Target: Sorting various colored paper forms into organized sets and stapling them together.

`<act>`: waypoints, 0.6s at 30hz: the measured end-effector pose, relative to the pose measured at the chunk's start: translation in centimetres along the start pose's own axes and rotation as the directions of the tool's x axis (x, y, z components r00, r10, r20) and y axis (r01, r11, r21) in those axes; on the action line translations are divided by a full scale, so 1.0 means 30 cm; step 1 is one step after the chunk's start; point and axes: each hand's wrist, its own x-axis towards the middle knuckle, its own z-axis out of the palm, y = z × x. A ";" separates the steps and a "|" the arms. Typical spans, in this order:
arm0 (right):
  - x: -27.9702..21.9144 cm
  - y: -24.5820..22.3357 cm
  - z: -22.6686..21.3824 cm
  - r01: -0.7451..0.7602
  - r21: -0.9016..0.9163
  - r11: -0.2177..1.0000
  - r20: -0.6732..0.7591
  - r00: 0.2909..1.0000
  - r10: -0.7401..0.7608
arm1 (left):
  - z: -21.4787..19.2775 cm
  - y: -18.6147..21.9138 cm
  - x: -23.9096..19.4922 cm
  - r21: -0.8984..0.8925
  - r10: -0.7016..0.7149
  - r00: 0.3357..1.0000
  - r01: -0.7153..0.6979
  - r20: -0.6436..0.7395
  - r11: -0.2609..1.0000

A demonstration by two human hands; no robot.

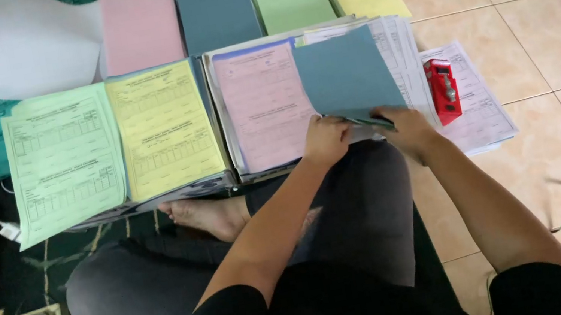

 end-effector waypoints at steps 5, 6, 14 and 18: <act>-0.028 -0.079 -0.054 -0.077 -0.043 0.996 0.029 0.997 0.078 | 0.001 0.008 0.036 0.046 0.122 0.979 -0.116 -0.163 0.992; -0.032 -0.080 -0.049 -0.067 -0.091 0.994 -0.008 0.998 0.066 | -0.005 0.008 0.029 0.039 0.106 0.988 -0.102 -0.114 0.994; 0.015 0.034 0.004 -0.082 0.002 0.997 -0.096 0.992 0.082 | -0.348 -0.282 -0.189 0.282 -0.202 0.940 0.122 0.276 0.952; 0.105 0.062 -0.002 -0.139 -0.050 0.989 -0.388 0.915 0.108 | -0.451 -0.301 -0.290 0.290 -0.228 0.860 0.099 0.456 0.952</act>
